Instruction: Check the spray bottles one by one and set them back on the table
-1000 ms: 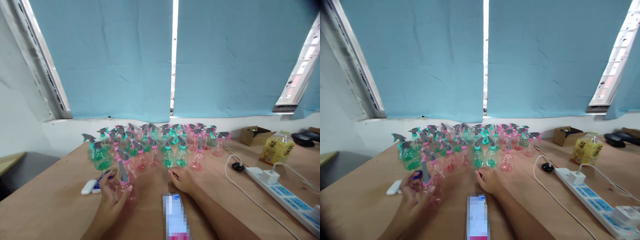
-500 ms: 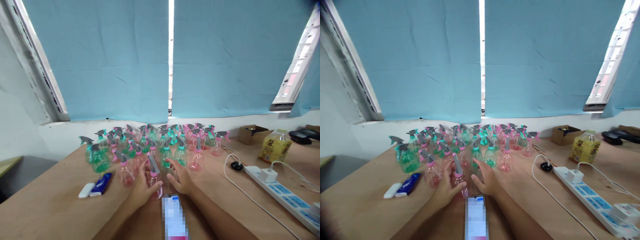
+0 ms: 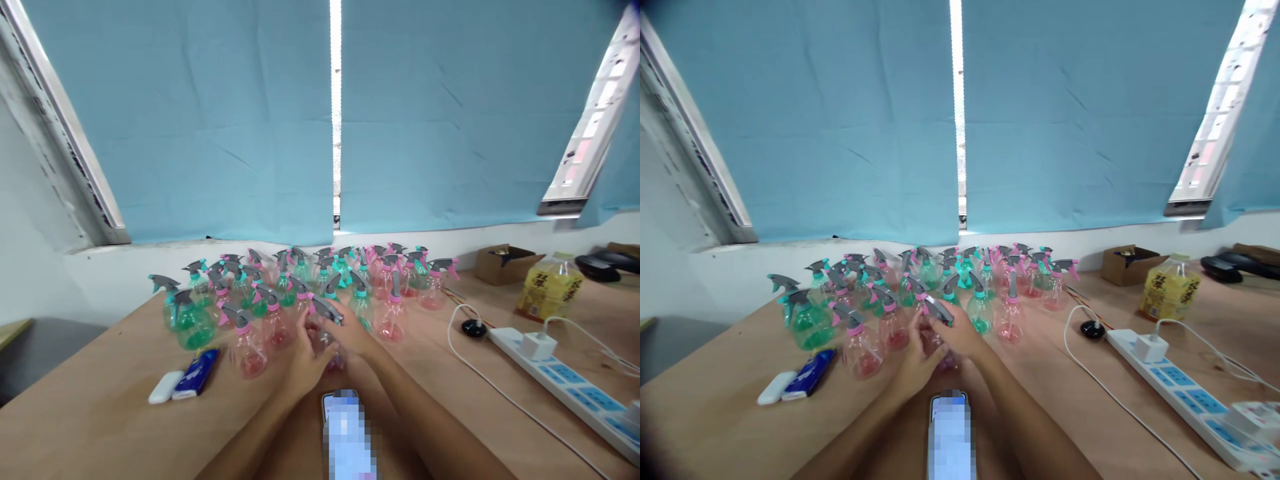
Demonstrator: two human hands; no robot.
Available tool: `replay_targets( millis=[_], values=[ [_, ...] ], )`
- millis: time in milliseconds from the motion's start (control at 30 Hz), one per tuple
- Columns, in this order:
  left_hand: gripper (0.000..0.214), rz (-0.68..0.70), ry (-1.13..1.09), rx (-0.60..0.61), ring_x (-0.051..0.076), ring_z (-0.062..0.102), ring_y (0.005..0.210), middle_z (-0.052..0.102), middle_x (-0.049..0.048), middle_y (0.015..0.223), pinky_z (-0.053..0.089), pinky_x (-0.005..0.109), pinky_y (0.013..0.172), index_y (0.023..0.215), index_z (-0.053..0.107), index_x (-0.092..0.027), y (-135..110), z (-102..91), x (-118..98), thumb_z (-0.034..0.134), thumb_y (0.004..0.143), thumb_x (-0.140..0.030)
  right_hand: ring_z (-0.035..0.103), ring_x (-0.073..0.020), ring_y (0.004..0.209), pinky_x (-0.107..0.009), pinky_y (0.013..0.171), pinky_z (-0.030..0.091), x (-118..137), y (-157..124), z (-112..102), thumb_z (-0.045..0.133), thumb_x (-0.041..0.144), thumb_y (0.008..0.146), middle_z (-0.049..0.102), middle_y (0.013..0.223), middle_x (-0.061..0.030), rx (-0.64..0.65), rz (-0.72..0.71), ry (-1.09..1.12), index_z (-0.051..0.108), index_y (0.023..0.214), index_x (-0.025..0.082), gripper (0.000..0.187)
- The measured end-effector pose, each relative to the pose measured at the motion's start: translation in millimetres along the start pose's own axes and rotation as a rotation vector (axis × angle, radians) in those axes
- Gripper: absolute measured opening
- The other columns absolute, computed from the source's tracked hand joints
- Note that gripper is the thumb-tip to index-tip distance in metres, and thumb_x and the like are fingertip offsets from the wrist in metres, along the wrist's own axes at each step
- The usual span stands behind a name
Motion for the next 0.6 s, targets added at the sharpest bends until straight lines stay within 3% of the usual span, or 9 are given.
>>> replay_targets(
  millis=[67, 133, 200, 333, 400, 500, 600],
  values=[
    [0.073, -0.025, -0.021, 0.064, 0.024, 0.054, 0.117, 0.045, 0.0125, 0.139, 0.045, 0.043, 0.101, 0.152, 0.016, -0.028, -2, 0.0, -2, 0.057, 0.092, -0.039, 0.06, -0.0173, 0.077, -0.032, 0.074, 0.051, -6, 3, -12, 0.063, 0.02, 0.076, 0.069, 0.089, 0.0002, -0.035, 0.057, 0.001, 0.067, 0.109, 0.023, 0.033],
    [0.068, -0.091, -0.044, 0.138, 0.019, 0.061, 0.093, 0.053, 0.0118, 0.131, 0.053, 0.038, 0.084, 0.153, 0.017, -0.029, -3, -2.6, -1, 0.049, 0.095, -0.044, 0.06, -0.0178, 0.077, -0.032, 0.073, 0.052, -12, 4, -18, 0.065, 0.02, 0.074, 0.069, 0.088, -0.0003, -0.029, 0.098, 0.072, 0.067, 0.109, 0.023, 0.035],
    [0.067, -0.175, -0.077, 0.217, 0.013, 0.059, 0.069, 0.059, 0.0097, 0.118, 0.053, 0.031, 0.067, 0.153, 0.02, -0.029, -3, -7.8, 4, 0.048, 0.095, -0.049, 0.062, -0.0193, 0.084, -0.033, 0.077, 0.053, -16, 4, -17, 0.067, 0.022, 0.075, 0.07, 0.094, -0.002, 0.032, 0.108, 0.179, 0.065, 0.115, 0.023, 0.04],
    [0.054, -0.261, -0.139, 0.222, 0.012, 0.059, 0.067, 0.059, 0.0053, 0.107, 0.048, 0.023, 0.055, 0.135, 0.047, -0.023, -4, -29.3, 22, 0.051, 0.091, -0.055, 0.065, -0.0187, 0.086, -0.035, 0.083, 0.053, -13, 3, -7, 0.063, 0.025, 0.08, 0.07, 0.102, -0.002, 0.123, 0.072, 0.255, 0.067, 0.113, 0.024, 0.034],
    [0.046, -0.269, -0.105, 0.195, 0.011, 0.056, 0.062, 0.06, 0.0012, 0.091, 0.045, 0.022, 0.053, 0.119, 0.055, -0.02, -6, -40.7, 32, 0.052, 0.09, -0.056, 0.066, -0.0173, 0.08, -0.035, 0.08, 0.054, -9, 2, -3, 0.059, 0.022, 0.081, 0.071, 0.103, -0.0017, 0.134, 0.067, 0.257, 0.068, 0.111, 0.025, 0.031],
    [0.042, -0.294, -0.06, 0.233, 0.011, 0.052, 0.056, 0.055, -0.0029, 0.068, 0.041, 0.021, 0.053, 0.085, 0.057, -0.017, -12, -48.6, 43, 0.05, 0.09, -0.058, 0.068, -0.0166, 0.077, -0.032, 0.074, 0.054, -3, 1, 1, 0.057, 0.019, 0.078, 0.071, 0.103, -0.0016, 0.142, 0.104, 0.28, 0.068, 0.108, 0.025, 0.033],
    [0.046, -0.313, -0.031, 0.295, 0.012, 0.051, 0.057, 0.054, -0.0027, 0.063, 0.04, 0.022, 0.056, 0.07, 0.052, -0.018, -15, -47.9, 47, 0.05, 0.089, -0.06, 0.068, -0.0164, 0.073, -0.032, 0.072, 0.054, 0, 1, 2, 0.057, 0.018, 0.073, 0.072, 0.101, -0.0016, 0.162, 0.129, 0.322, 0.07, 0.101, 0.024, 0.032]
  ],
)
Point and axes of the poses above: each hand's wrist, its own y-axis towards the middle knuckle, its own z-axis out of the palm, x = y × z, the point moved 5 cm from there along y, towards the middle knuckle
